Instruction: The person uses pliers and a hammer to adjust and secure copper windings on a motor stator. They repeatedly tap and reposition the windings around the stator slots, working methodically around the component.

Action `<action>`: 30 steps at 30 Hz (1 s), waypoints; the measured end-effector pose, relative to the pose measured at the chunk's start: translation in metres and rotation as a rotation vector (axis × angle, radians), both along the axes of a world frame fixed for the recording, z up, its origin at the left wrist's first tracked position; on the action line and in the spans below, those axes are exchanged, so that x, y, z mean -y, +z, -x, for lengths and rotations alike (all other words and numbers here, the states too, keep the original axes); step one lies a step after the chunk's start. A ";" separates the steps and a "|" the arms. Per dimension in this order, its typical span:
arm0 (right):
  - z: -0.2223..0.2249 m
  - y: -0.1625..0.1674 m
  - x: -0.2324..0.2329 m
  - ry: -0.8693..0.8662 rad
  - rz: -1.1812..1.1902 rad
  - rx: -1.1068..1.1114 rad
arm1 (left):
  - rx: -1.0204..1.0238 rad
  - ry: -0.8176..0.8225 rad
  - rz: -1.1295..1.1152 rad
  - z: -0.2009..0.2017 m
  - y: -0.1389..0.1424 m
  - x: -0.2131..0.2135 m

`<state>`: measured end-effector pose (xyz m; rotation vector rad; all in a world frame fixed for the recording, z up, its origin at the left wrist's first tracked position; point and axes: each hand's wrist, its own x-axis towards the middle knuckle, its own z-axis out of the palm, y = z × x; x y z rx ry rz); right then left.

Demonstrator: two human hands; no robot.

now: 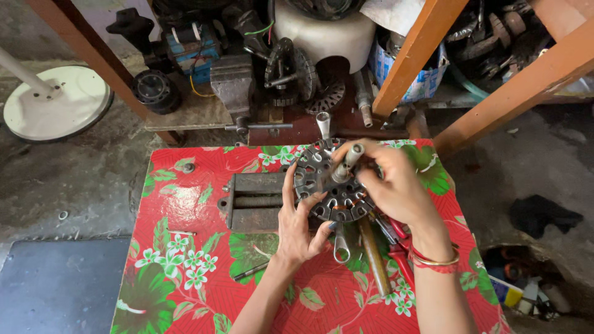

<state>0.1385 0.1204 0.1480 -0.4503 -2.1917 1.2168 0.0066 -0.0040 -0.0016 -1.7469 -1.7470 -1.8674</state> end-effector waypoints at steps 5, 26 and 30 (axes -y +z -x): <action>0.004 0.001 0.003 -0.028 -0.150 0.004 | 0.000 -0.013 -0.014 0.000 -0.001 0.000; 0.016 -0.014 0.018 -0.025 0.190 -0.189 | -0.005 -0.006 -0.017 0.001 -0.003 0.000; 0.007 -0.004 0.019 -0.064 0.228 -0.053 | 0.006 -0.010 -0.024 -0.001 -0.003 0.000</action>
